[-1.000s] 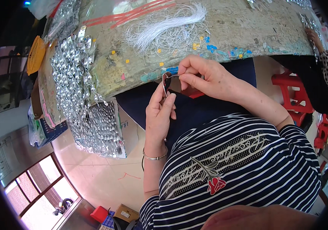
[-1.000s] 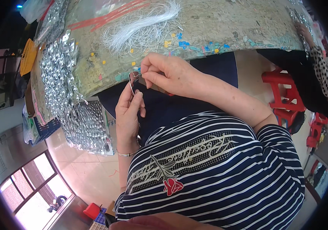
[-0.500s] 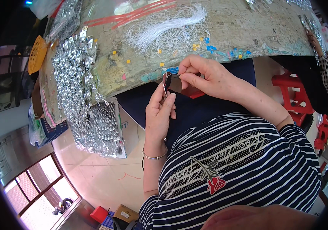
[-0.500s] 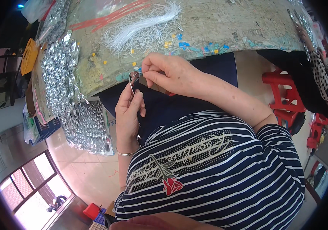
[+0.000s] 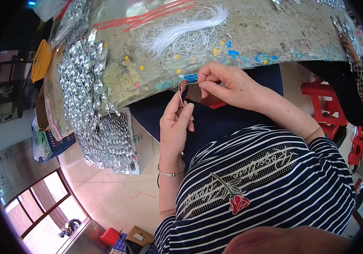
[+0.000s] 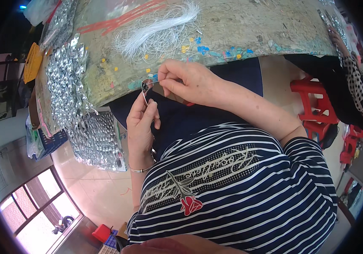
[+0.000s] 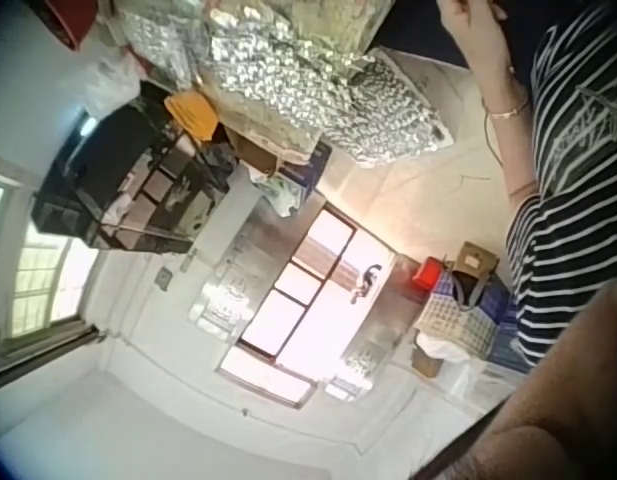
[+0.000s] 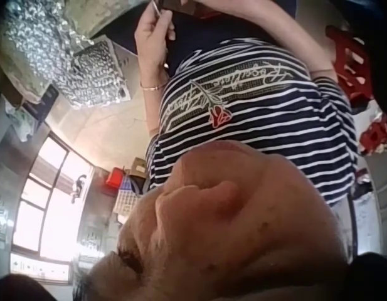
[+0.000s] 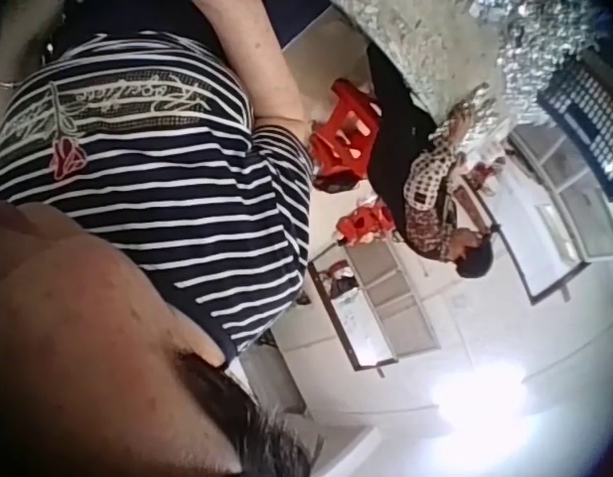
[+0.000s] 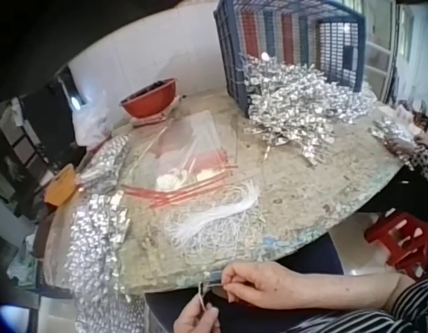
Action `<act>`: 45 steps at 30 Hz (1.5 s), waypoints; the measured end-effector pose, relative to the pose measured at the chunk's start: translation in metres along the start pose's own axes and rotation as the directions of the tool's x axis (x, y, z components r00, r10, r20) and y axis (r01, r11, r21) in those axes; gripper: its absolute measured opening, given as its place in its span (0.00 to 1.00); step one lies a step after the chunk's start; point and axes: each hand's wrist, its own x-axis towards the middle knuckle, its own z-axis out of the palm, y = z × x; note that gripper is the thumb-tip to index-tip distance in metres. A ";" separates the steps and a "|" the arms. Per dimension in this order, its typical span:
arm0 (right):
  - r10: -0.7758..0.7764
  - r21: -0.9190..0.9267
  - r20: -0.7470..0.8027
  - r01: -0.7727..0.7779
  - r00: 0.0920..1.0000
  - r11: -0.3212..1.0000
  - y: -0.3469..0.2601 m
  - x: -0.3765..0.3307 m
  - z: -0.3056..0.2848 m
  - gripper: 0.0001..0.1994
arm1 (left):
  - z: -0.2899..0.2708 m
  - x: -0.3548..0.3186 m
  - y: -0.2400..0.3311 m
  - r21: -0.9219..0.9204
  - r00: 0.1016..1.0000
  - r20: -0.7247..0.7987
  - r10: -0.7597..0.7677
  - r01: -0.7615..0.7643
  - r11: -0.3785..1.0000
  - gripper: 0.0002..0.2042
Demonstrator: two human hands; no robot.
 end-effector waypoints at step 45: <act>0.063 -0.047 0.024 -0.062 0.998 0.997 0.006 -0.001 -0.001 0.11 | -0.007 -0.001 -0.004 0.098 0.993 0.120 0.003 -0.015 0.995 0.25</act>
